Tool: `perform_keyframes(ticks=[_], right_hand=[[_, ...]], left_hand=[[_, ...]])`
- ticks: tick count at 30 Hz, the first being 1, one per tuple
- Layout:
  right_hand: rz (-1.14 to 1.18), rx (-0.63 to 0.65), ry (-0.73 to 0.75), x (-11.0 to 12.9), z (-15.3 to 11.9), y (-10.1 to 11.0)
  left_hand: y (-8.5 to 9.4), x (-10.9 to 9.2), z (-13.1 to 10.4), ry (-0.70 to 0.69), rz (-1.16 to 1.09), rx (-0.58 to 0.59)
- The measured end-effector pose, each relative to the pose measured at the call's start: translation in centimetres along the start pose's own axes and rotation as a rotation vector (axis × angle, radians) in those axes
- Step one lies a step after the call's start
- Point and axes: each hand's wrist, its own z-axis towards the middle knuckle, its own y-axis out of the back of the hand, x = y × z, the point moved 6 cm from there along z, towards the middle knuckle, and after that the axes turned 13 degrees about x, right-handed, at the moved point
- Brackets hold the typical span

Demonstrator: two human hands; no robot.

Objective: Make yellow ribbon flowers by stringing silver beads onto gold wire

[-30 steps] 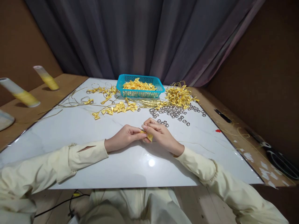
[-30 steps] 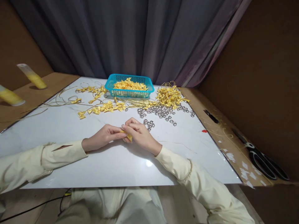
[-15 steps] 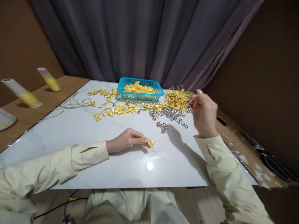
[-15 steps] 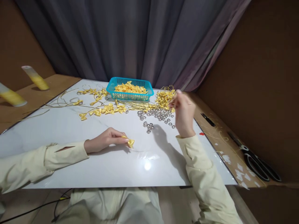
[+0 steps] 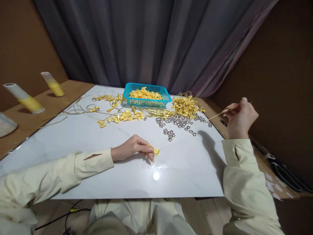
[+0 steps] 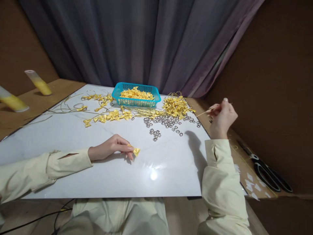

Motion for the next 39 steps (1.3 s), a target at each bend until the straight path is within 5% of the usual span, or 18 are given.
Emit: perform_keyframes(ticks=[8,13,16,18,24,39], right_hand=[[-0.009,0.333,-0.311,-0.6,-1.3,-2.3],[-0.213,1.000,-0.640,-3.2,-5.4,-6.4],[-0.342,1.364,-0.644,-3.6,-8.8,-9.0],[-0.420,1.498,-0.598,-3.6,-10.4,-10.2],[-0.662,1.487,-0.513,-4.3,-11.7,-10.9],[-0.694,1.405,-0.497,-4.0,-12.0,-11.6]], left_hand=[[0.0,0.4,0.3,-0.009,0.009,-0.006],[0.4,0.4,0.3,-0.012,0.036,-0.065],[0.4,0.5,0.2,-0.002,0.047,-0.066],[0.3,0.4,0.3,0.006,0.049,-0.060],[0.0,0.1,0.3,0.013,0.034,-0.048],[-0.1,0.3,0.4,0.010,0.025,-0.028]])
